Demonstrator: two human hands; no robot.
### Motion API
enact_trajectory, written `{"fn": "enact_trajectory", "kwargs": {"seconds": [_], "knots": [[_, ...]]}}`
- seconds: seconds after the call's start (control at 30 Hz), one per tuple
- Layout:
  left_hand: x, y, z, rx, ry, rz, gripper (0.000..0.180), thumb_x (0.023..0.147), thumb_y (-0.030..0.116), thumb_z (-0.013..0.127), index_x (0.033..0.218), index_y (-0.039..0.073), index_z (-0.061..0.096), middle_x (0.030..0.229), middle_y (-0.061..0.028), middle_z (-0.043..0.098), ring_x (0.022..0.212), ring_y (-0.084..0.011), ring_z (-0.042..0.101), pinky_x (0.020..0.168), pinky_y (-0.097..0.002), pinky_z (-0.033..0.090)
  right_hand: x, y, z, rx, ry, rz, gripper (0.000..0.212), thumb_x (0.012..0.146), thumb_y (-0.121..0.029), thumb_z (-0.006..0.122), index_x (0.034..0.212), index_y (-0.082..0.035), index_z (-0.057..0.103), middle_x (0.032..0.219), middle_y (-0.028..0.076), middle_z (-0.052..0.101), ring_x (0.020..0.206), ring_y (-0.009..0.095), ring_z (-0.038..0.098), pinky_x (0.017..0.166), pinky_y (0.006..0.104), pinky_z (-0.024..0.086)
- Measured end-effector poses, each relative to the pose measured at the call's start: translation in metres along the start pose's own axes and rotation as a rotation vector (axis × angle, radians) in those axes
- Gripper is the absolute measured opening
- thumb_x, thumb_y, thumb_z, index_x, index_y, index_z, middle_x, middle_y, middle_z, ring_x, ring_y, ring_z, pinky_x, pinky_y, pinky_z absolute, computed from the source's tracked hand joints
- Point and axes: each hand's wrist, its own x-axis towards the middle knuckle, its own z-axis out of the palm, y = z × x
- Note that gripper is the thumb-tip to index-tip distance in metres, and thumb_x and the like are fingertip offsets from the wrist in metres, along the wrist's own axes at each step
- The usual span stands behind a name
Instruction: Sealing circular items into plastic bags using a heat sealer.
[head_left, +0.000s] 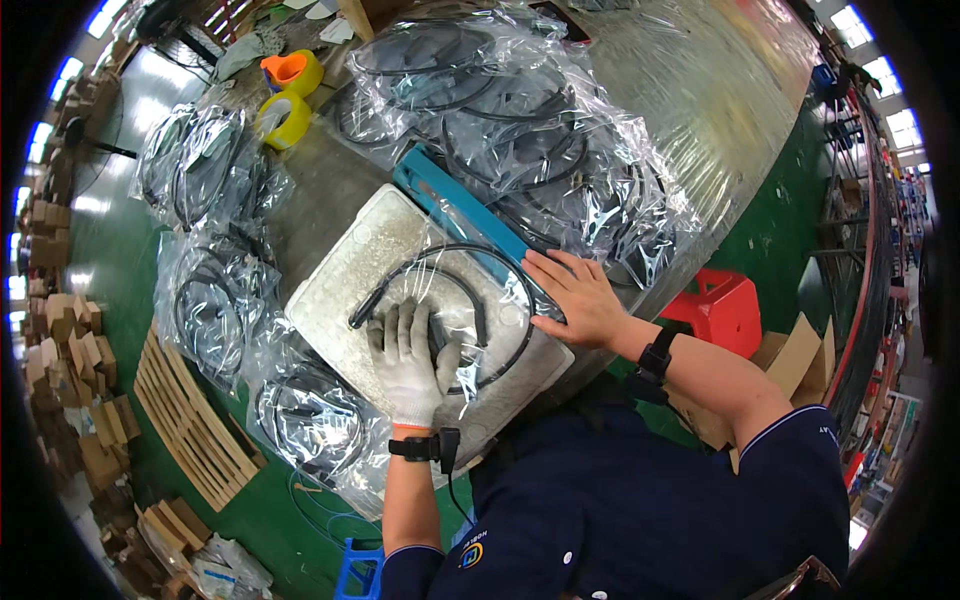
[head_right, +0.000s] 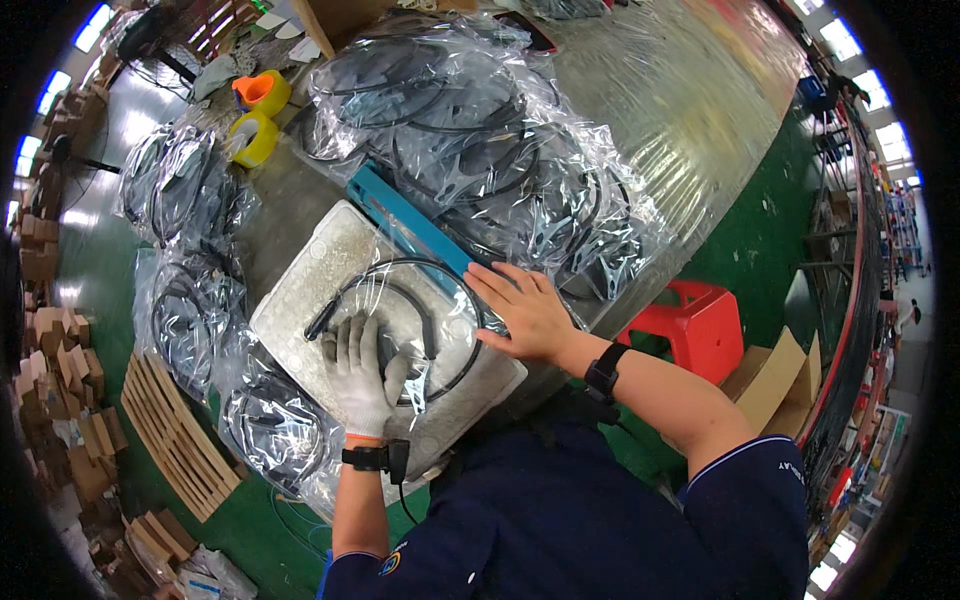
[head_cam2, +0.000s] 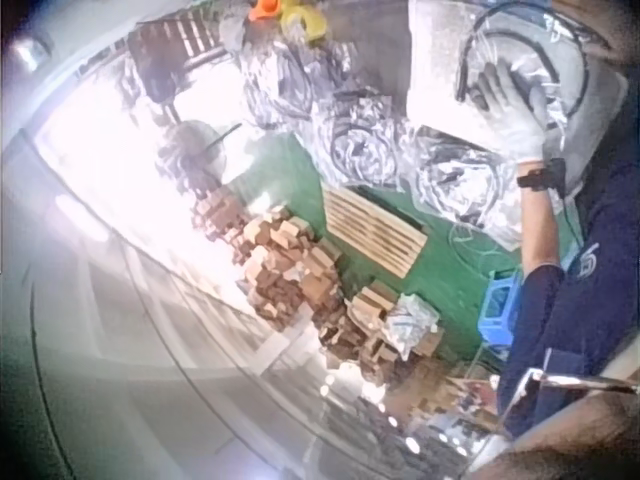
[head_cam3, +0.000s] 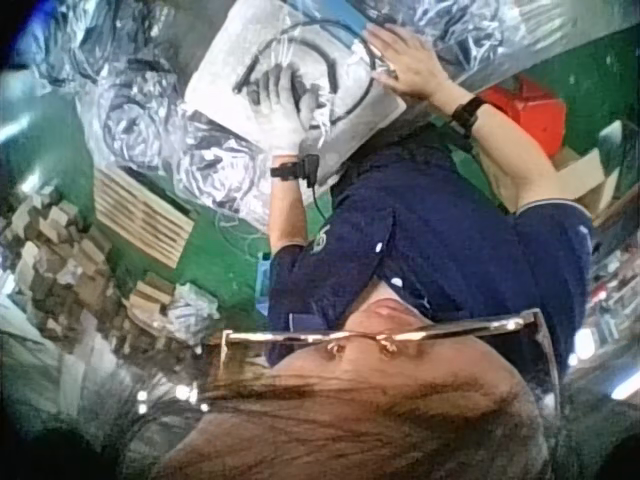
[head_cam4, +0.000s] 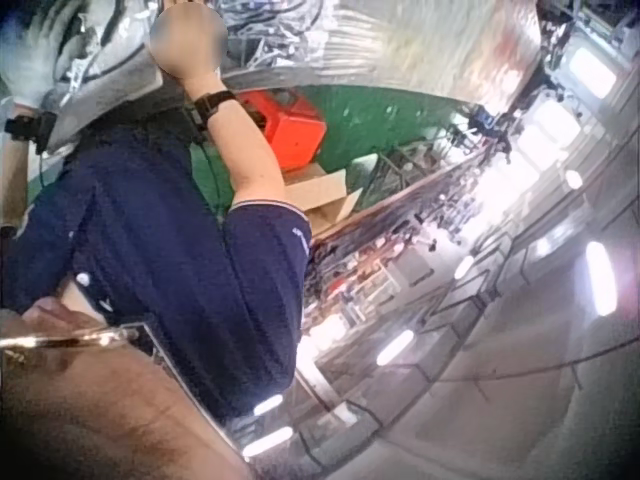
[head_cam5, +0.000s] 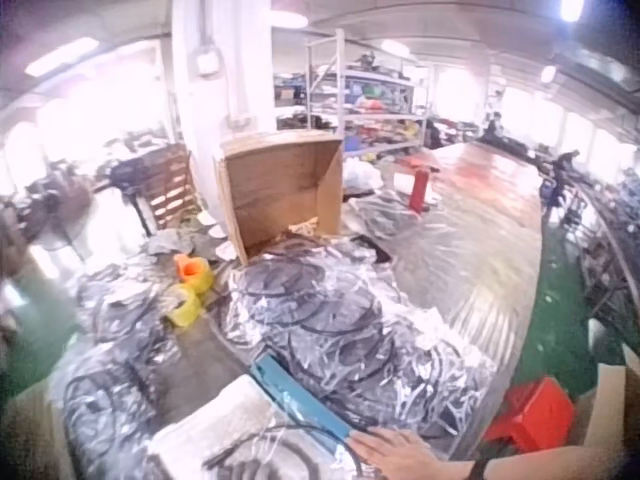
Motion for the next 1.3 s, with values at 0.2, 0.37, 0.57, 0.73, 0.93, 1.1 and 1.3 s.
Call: {"fn": "enact_trajectory", "kwargs": {"seconds": [0.2,0.37,0.57,0.73,0.93,1.1,1.3], "knots": [[-0.006,0.007,-0.008,0.002,0.029,-0.002,0.063,0.079,0.034,0.074,0.132,0.006,0.053,0.131,-0.0157,0.058,0.123,-0.0365,0.054,0.110,-0.0553,0.033,0.002,0.003,0.002,0.030,0.053,-0.079,0.076,0.086,-0.046,0.065,0.149,-0.011,0.042,0.155,0.003,0.039,0.132,0.029,0.042,0.105,0.0438,0.034],[-0.009,0.075,-0.020,0.057,-0.048,0.018,0.077,0.080,0.050,0.067,0.140,0.005,0.048,0.142,-0.0159,0.050,0.132,-0.0340,0.045,0.115,-0.0522,0.025,-0.007,0.010,0.004,0.157,0.095,-0.040,0.069,0.092,-0.043,0.059,0.150,-0.009,0.039,0.154,0.008,0.039,0.137,0.033,0.037,0.110,0.0466,0.029],[-0.032,0.110,0.026,0.208,-0.097,-0.006,0.047,0.083,0.032,0.064,0.121,0.004,0.060,0.116,-0.0122,0.060,0.111,-0.0300,0.055,0.087,-0.0446,0.049,-0.017,0.037,-0.027,0.837,0.372,0.082,0.050,0.104,-0.028,0.041,0.148,-0.004,0.038,0.151,0.014,0.041,0.139,0.030,0.036,0.115,0.0402,0.024],[-0.033,0.118,0.037,0.319,-0.174,-0.080,0.017,0.086,0.015,0.053,0.094,0.008,0.066,0.091,-0.0101,0.065,0.088,-0.0258,0.063,0.071,-0.0401,0.052,-0.085,0.055,-0.001,0.775,0.288,0.147,0.032,0.102,-0.010,0.048,0.133,-0.001,0.049,0.127,0.010,0.055,0.110,0.019,0.053,0.096,0.0296,0.039],[-0.086,0.064,-0.044,0.386,-0.289,0.014,0.016,0.081,0.020,0.060,0.092,0.012,0.067,0.084,-0.0023,0.062,0.087,-0.0223,0.061,0.071,-0.0369,0.050,-0.119,-0.010,0.004,0.642,-0.102,-0.324,0.024,0.083,-0.001,0.070,0.105,-0.011,0.068,0.100,0.009,0.067,0.093,0.031,0.064,0.082,0.0403,0.052],[-0.155,-0.039,-0.167,0.511,-0.172,0.133,0.016,0.072,0.023,0.063,0.087,0.018,0.066,0.086,-0.0004,0.055,0.080,-0.0181,0.055,0.063,-0.0348,0.046,-0.041,-0.123,0.024,0.733,-0.100,-0.365,0.025,0.085,-0.001,0.068,0.108,-0.010,0.068,0.100,0.010,0.068,0.092,0.031,0.064,0.079,0.0389,0.051],[-0.235,-0.160,-0.194,0.530,-0.138,0.126,0.013,0.072,0.022,0.063,0.084,0.017,0.064,0.077,0.0013,0.051,0.074,-0.0186,0.055,0.060,-0.0350,0.046,0.027,-0.227,0.059,0.604,-0.042,-0.491,0.037,0.088,-0.007,0.067,0.124,-0.010,0.060,0.119,0.008,0.062,0.108,0.028,0.059,0.094,0.0402,0.044]]}}
